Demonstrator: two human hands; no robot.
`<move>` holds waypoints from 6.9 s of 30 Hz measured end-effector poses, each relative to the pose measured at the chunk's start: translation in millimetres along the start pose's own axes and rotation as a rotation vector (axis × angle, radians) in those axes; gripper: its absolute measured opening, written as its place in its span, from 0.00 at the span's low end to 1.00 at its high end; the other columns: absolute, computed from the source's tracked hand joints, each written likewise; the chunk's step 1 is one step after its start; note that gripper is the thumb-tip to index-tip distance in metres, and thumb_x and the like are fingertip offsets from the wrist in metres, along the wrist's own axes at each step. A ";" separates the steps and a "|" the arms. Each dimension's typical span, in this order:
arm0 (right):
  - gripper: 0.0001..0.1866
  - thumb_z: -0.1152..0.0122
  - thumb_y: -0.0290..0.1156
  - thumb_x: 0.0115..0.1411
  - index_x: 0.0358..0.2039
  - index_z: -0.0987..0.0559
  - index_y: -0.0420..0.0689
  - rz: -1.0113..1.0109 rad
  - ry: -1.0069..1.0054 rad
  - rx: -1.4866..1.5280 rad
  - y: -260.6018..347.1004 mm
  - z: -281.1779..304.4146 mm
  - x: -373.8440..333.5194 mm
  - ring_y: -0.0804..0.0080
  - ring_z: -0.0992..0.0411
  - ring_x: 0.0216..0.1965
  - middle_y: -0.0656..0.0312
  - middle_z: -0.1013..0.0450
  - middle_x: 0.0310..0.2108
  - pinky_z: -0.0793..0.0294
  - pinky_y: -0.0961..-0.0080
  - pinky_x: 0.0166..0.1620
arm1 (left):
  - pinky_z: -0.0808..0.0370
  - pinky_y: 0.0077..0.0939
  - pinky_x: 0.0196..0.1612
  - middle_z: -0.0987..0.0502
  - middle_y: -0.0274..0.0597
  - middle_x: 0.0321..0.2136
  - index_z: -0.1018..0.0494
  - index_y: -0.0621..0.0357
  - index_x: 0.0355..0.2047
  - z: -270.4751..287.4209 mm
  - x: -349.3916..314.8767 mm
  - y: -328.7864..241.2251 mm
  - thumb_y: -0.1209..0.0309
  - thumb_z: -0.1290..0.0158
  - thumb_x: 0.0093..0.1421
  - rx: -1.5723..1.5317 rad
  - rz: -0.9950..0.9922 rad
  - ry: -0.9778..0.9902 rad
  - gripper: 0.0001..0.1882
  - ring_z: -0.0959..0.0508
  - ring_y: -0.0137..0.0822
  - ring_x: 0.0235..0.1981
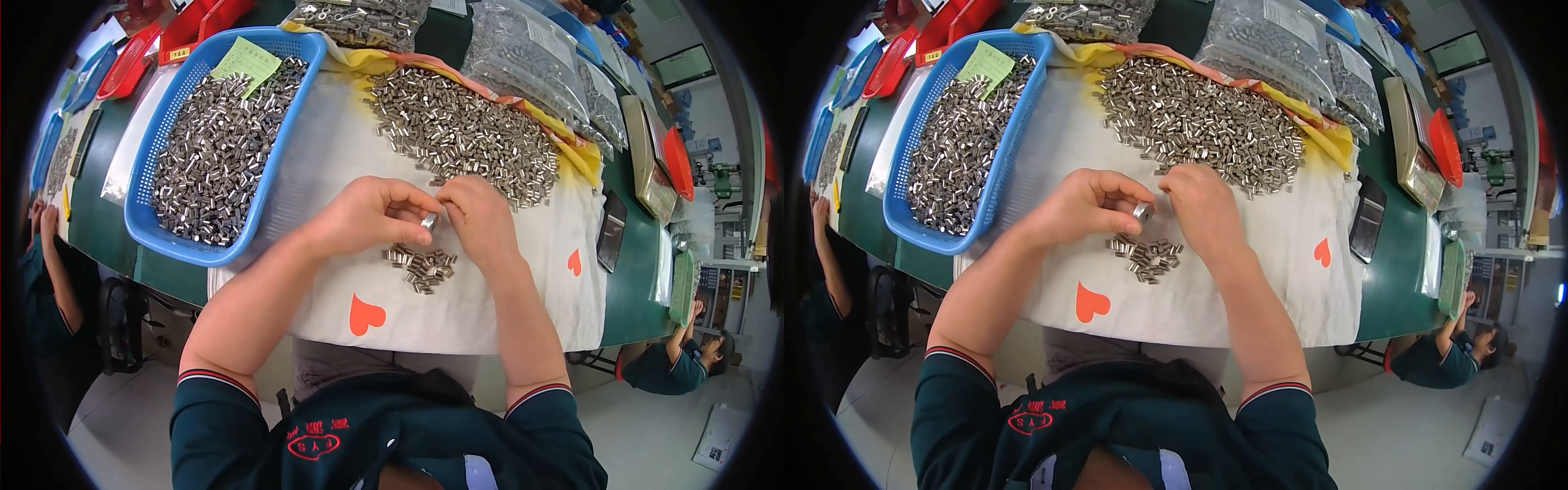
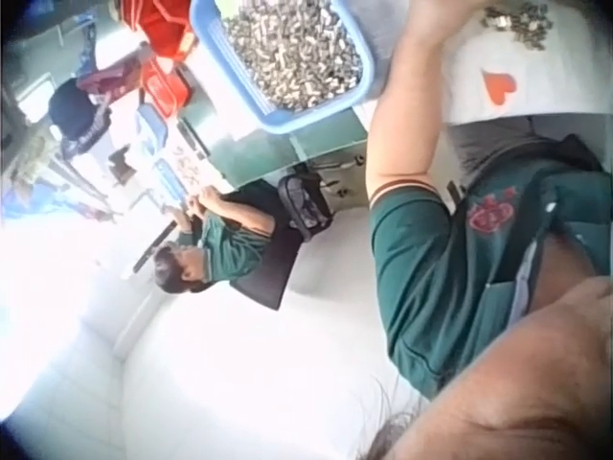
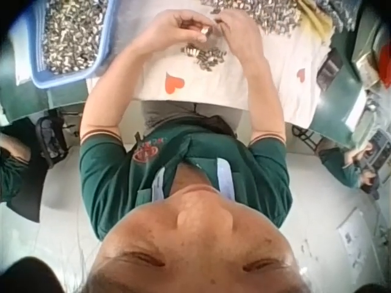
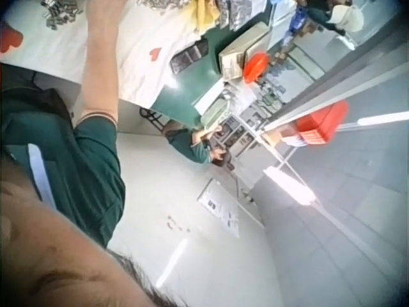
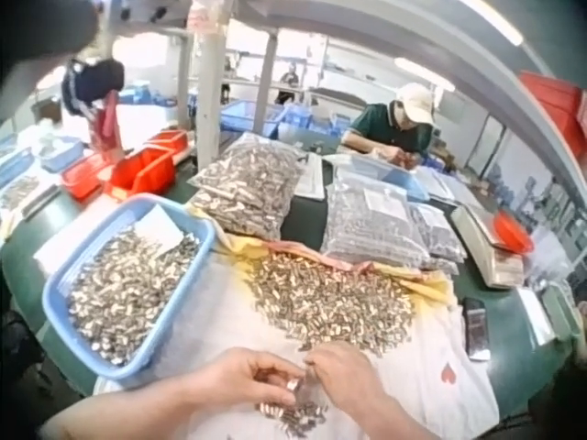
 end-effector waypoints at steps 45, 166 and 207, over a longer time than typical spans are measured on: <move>0.06 0.40 0.25 0.45 0.26 0.23 0.43 -0.214 -0.012 0.262 -9.0 12.4 10.2 0.72 0.33 0.28 0.64 0.31 0.24 0.34 0.78 0.32 | 0.29 0.14 0.33 0.25 0.32 0.29 0.26 0.63 0.36 -11.8 -7.5 -7.5 0.77 0.39 0.44 0.279 -0.080 0.066 0.16 0.28 0.19 0.28; 0.05 0.43 0.18 0.45 0.25 0.24 0.39 -0.236 -0.068 0.555 19.2 18.5 -12.5 0.75 0.30 0.28 0.62 0.28 0.25 0.32 0.82 0.32 | 0.29 0.14 0.36 0.24 0.38 0.30 0.29 0.65 0.41 5.2 -0.3 1.9 0.80 0.44 0.49 -0.111 -0.032 -0.178 0.16 0.26 0.23 0.32; 0.04 0.43 0.21 0.47 0.26 0.25 0.40 -0.181 -0.103 0.645 17.1 17.6 -10.0 0.76 0.31 0.27 0.64 0.28 0.25 0.32 0.81 0.31 | 0.28 0.15 0.37 0.25 0.39 0.31 0.31 0.67 0.41 5.7 -0.3 -0.2 0.80 0.45 0.50 -0.202 -0.037 -0.142 0.17 0.25 0.24 0.32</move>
Point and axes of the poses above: each hand's wrist, its own x-axis towards the middle knuckle, its own z-axis out of the back of the hand, y = z × x, the point moved 5 cm from there along x, towards the middle knuckle
